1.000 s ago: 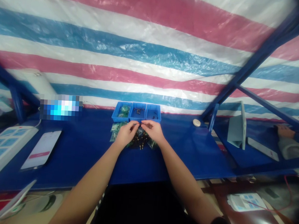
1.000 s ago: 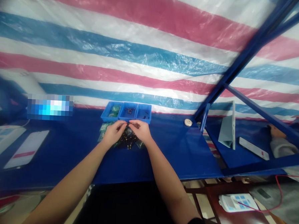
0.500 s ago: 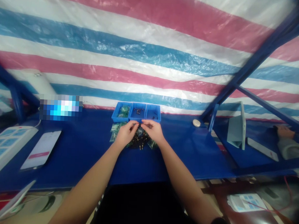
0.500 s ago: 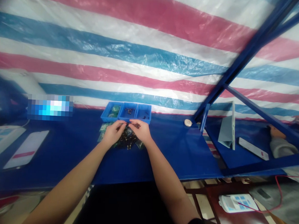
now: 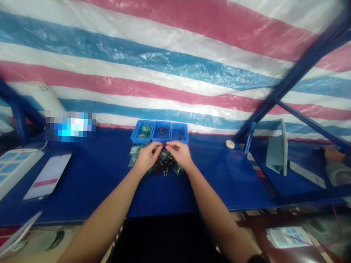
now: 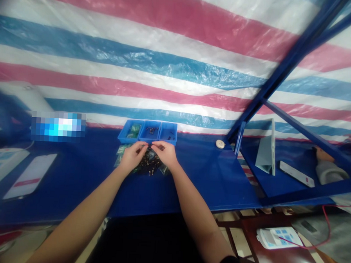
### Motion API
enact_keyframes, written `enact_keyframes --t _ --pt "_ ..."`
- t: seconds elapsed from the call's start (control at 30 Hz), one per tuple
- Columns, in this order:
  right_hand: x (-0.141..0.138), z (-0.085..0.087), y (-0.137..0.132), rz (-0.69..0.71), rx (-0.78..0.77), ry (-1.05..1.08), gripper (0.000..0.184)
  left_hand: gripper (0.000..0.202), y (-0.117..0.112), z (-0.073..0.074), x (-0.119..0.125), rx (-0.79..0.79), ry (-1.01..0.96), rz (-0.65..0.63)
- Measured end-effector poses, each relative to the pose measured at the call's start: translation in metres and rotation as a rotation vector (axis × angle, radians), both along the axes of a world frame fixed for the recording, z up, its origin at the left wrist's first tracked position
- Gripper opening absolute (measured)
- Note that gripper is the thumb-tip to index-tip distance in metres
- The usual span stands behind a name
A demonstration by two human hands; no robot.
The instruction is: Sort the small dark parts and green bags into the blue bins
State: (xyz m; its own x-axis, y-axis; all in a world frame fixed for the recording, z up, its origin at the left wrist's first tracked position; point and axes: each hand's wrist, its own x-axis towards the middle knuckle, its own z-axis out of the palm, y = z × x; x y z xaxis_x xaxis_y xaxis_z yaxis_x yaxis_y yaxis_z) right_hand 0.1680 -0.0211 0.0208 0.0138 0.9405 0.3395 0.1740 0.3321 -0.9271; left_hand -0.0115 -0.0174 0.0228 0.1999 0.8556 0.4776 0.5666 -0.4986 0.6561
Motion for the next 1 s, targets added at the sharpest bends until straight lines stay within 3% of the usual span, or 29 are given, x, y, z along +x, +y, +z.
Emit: enact_keyframes --t 1.0 --pt "-0.0004 0.0006 -0.0002 0.022 -0.008 0.010 0.027 0.030 -0.0036 0.0050 0.0000 -0.028 -0.027 -0.017"
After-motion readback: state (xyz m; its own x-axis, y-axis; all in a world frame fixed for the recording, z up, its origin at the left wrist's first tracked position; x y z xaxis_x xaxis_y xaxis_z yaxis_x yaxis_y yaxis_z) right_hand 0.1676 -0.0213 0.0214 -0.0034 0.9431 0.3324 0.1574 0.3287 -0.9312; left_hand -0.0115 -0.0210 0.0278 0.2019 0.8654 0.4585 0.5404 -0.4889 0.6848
